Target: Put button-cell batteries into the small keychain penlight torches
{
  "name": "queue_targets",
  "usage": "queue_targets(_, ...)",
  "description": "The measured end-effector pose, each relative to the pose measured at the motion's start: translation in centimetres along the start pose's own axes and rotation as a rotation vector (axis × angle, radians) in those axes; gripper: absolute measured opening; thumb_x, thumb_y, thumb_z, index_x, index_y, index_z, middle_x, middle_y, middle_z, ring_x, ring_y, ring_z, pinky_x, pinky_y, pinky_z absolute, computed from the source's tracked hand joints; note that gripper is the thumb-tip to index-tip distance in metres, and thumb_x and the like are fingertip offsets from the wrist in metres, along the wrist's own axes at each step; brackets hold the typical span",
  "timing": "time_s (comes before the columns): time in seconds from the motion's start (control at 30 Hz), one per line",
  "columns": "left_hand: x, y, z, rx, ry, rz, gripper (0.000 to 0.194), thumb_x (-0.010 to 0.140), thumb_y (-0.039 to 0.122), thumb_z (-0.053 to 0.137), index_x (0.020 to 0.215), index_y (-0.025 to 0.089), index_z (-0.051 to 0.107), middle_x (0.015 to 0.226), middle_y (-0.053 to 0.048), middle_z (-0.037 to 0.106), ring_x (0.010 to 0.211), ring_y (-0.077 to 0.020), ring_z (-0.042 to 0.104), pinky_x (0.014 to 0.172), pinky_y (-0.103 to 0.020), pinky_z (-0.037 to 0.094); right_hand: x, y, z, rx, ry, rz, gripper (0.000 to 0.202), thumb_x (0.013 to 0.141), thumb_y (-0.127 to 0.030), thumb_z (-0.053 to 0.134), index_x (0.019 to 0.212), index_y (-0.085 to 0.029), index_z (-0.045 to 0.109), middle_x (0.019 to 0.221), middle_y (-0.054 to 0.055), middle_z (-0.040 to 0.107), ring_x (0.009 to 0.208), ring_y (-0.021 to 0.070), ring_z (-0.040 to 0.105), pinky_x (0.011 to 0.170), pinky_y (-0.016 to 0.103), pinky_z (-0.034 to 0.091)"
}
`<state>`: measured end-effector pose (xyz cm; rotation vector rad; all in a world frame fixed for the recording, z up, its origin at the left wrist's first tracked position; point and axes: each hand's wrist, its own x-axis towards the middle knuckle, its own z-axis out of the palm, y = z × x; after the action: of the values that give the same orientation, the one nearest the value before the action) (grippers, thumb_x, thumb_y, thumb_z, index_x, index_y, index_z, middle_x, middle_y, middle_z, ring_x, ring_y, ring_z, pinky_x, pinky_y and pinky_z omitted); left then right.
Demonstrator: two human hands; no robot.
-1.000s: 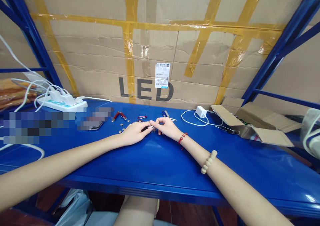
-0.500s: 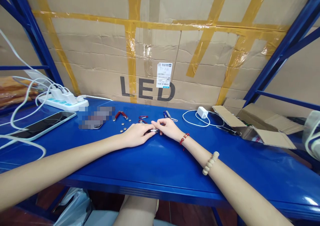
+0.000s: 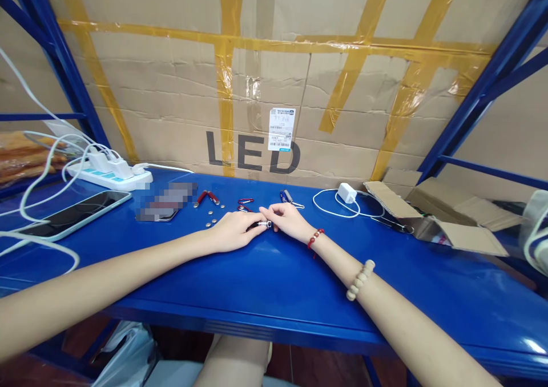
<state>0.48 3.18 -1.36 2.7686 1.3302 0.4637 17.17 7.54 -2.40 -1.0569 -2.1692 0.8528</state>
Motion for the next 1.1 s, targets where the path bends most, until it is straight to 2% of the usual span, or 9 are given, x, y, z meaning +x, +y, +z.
queue_targets(0.47,0.13,-0.13,0.13,0.000,-0.004,-0.005,0.034,0.088,0.037,0.027,0.100,0.024,0.056,0.102,-0.003,0.063,0.088,-0.0207,0.059,0.069,-0.030,0.047,-0.05,0.00,-0.09,0.003,-0.004,-0.004,0.047,0.078,-0.058,0.039,0.056,-0.016,0.046,0.043,-0.004,0.045,0.041,0.0059,0.037,0.043,0.019,0.028)
queue_targets(1.1,0.06,-0.06,0.17,-0.006,-0.001,0.005,0.034,0.088,0.037,0.028,0.102,0.025,0.057,0.102,-0.002,0.063,0.089,-0.0197,0.059,0.068,-0.028,0.046,-0.02,-0.13,-0.06,-0.031,-0.020,-0.002,0.048,0.078,-0.057,0.038,0.055,-0.016,0.047,0.044,-0.004,0.045,0.042,0.0063,0.037,0.043,0.020,0.028)
